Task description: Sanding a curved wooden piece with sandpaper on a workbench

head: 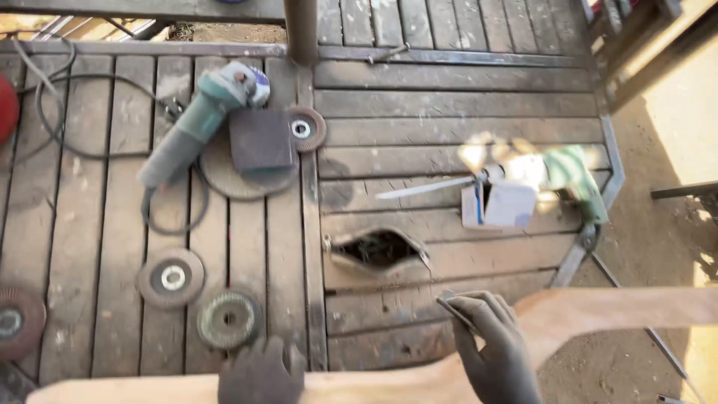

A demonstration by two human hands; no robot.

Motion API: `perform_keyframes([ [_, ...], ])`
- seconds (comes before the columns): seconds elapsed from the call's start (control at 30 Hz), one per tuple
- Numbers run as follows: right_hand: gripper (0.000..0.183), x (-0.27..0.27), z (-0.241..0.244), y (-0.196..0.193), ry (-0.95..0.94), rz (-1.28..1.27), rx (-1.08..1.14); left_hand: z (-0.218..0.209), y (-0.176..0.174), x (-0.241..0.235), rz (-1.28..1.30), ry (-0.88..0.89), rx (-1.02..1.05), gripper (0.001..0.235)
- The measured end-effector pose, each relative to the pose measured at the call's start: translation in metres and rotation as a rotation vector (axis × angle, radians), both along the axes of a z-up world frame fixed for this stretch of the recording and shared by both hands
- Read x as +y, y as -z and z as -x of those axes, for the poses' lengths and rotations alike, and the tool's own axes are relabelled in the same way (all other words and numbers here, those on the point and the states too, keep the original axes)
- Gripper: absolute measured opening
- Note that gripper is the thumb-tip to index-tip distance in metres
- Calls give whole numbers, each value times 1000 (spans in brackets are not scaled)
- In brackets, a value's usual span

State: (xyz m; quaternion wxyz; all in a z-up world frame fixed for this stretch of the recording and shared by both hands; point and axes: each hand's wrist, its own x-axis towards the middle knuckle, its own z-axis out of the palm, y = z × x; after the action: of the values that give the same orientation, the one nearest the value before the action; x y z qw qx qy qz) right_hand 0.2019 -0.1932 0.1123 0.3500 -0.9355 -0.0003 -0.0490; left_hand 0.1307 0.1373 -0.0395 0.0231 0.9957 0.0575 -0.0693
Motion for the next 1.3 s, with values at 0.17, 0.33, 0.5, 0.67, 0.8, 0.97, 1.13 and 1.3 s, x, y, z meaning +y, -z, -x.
perform_keyframes([
  [0.17, 19, -3, 117, 50, 57, 450, -41, -33, -46, -12, 74, 89, -115, 32],
  [0.33, 39, -12, 177, 86, -49, 387, -176, 7, -64, 26, 180, 730, 106, 93],
  [0.5, 43, -45, 179, 103, 22, 566, -228, 33, -72, 66, -12, 659, 86, 106],
  [0.67, 35, 21, 190, 127, 217, 675, -362, 53, -66, 65, 2, 613, -28, 101],
  [0.8, 46, 151, 222, 101, -117, 434, -334, 59, -70, 72, -28, 607, 4, 90],
  [0.97, 44, 58, 196, 81, 29, -108, -251, 53, -66, 68, 4, 624, -59, 83],
  [1.13, 21, 83, 211, 87, 199, 569, -501, 53, -62, 69, 15, 619, -111, 83],
  [1.3, 32, 14, 215, 104, -11, 667, -349, 55, -58, 71, 26, 616, -151, 84],
])
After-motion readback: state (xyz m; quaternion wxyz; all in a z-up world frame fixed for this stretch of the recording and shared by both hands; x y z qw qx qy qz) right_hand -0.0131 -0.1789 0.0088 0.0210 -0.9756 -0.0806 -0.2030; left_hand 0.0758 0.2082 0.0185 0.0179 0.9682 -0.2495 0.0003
